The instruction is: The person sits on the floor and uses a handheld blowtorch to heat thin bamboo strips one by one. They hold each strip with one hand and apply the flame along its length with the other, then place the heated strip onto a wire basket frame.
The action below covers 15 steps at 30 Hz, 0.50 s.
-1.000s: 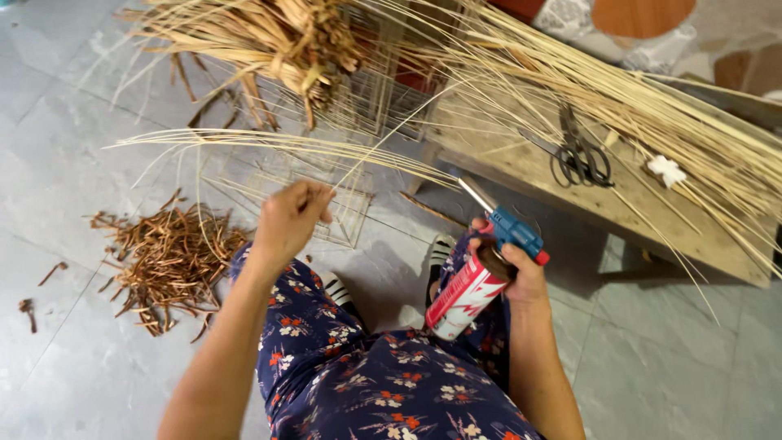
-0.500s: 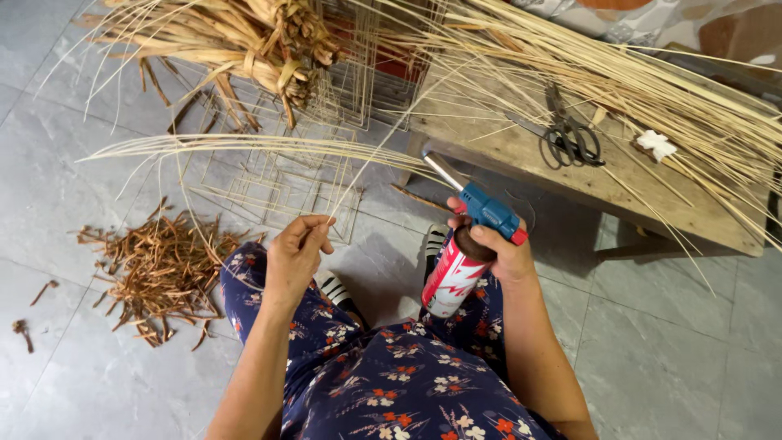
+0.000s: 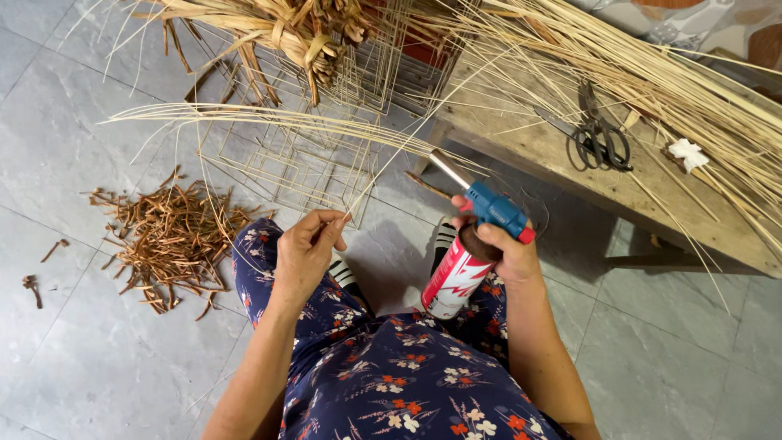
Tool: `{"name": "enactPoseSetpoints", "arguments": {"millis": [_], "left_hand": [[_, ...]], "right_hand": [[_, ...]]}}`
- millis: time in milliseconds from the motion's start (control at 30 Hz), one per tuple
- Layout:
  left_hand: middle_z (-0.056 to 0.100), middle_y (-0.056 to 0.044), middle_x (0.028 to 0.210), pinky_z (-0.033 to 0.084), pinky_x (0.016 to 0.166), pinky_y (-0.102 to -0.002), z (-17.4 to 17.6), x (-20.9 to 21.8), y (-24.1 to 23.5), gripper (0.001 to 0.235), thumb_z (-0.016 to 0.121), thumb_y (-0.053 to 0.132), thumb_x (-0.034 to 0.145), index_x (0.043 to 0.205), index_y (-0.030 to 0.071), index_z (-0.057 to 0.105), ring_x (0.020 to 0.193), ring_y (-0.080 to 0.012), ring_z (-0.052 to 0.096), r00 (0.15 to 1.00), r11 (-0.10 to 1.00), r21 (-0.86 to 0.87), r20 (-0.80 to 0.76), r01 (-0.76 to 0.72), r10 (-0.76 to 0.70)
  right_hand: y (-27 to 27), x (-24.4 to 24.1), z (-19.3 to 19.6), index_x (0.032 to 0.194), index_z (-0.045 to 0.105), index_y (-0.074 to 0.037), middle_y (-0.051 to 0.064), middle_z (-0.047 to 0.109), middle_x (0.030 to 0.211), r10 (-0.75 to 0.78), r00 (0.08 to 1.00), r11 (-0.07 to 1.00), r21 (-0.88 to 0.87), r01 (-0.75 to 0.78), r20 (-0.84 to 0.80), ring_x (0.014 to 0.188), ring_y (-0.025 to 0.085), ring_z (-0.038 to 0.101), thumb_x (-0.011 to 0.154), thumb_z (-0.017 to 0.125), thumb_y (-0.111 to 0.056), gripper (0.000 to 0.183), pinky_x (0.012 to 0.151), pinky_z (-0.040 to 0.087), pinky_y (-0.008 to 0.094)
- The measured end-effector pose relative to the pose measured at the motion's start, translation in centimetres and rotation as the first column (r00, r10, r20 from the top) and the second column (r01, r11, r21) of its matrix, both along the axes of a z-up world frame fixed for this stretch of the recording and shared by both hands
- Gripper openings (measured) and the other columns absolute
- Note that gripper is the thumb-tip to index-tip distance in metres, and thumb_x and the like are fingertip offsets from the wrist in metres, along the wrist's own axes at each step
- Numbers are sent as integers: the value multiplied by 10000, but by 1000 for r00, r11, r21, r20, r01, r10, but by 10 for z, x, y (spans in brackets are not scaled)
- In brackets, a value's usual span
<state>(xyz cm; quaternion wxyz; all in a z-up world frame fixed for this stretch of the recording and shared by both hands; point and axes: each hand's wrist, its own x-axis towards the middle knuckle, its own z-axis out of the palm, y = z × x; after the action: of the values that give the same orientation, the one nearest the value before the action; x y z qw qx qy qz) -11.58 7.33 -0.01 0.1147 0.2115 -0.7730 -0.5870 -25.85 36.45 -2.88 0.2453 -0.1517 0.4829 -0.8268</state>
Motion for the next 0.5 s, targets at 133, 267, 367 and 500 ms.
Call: {"name": "enactPoseSetpoints", "arguments": {"millis": [133, 267, 367, 500], "left_hand": [[648, 9, 646, 349, 442, -214, -2, 10, 1, 177, 637, 153, 999, 1092, 55, 752, 488, -9, 417, 1000, 1000, 31, 19, -4, 4], [665, -10, 675, 415, 437, -208, -6, 20, 5, 168, 623, 142, 1006, 1092, 43, 727, 475, -20, 485, 1000, 990, 142, 10, 8, -10], [681, -21, 697, 425, 424, -221, -10, 26, 13, 166, 606, 141, 1008, 1089, 38, 709, 451, -43, 509, 999, 980, 198, 19, 27, -31], [710, -23, 717, 460, 441, -214, -15, 34, 29, 160, 620, 141, 995, 1078, 37, 710, 474, -50, 575, 998, 979, 200, 46, 42, -52]], "right_hand": [[0, -5, -6, 1329, 627, 62, 225, 688, 1315, -44, 997, 999, -6, 44, 58, 1069, 312, 713, 847, 790, -152, 552, 955, 575, 434], [-8, -4, 0, 1410, 570, 27, 214, 612, 1422, -48, 995, 993, -101, 57, 92, 1091, 288, 697, 815, 819, -228, 693, 947, 567, 418], [-17, -3, 11, 1440, 552, 37, 203, 554, 1517, 3, 997, 987, -162, 10, 79, 1118, 266, 690, 819, 815, -289, 749, 947, 565, 396], [-36, -9, 17, 1437, 539, 50, 204, 533, 1540, 85, 995, 986, -151, -75, 61, 1141, 270, 690, 829, 806, -290, 745, 952, 566, 398]]}}
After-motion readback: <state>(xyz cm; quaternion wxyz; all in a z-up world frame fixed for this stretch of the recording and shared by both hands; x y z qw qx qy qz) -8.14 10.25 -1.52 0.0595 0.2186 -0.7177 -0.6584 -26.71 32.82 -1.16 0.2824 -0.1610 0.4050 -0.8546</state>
